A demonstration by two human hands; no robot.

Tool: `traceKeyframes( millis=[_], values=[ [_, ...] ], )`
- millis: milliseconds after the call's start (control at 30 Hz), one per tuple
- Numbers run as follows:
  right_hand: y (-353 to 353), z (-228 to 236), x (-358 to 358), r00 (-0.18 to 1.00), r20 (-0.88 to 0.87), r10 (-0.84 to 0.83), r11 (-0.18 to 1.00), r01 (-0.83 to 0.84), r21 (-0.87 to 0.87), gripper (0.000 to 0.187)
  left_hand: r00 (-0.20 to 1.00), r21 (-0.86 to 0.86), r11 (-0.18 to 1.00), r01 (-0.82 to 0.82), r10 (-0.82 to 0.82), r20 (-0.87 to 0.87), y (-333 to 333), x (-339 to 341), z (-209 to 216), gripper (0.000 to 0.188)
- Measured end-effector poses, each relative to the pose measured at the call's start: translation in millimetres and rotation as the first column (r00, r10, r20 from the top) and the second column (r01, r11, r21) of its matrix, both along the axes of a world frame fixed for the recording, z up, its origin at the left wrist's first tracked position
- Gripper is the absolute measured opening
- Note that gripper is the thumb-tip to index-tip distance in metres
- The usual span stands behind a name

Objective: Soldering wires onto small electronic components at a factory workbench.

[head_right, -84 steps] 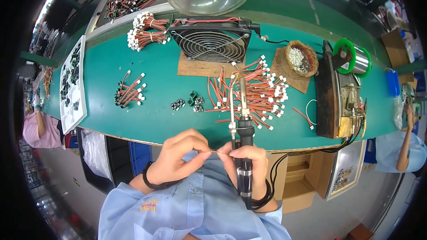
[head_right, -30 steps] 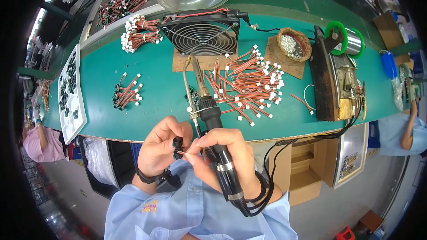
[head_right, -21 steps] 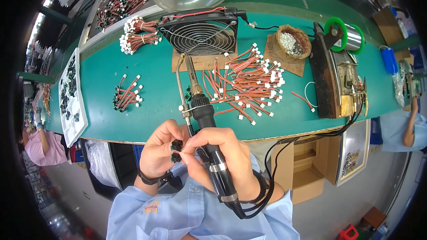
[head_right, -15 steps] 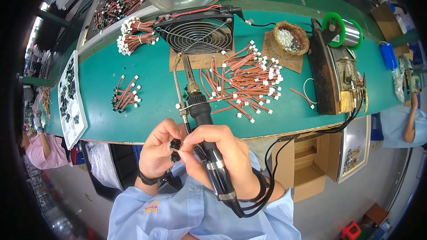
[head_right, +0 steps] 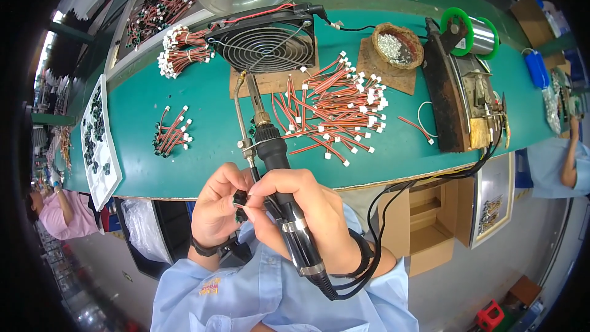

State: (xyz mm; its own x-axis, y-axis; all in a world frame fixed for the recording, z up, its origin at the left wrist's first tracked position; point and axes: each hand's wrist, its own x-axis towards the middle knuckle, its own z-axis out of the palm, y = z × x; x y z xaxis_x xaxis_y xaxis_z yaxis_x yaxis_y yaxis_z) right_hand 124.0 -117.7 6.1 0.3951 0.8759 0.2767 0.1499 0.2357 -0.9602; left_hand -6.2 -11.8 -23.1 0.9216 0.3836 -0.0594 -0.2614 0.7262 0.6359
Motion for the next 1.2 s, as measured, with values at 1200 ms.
traceKeyframes(
  millis=[1200],
  values=[
    [1.4,3.7,5.0,1.0,0.009,0.024,1.0,-0.024,0.012,0.038,0.999,-0.03,0.999,-0.042,0.042,0.023,-3.1,3.4,-3.4,0.017]
  ],
)
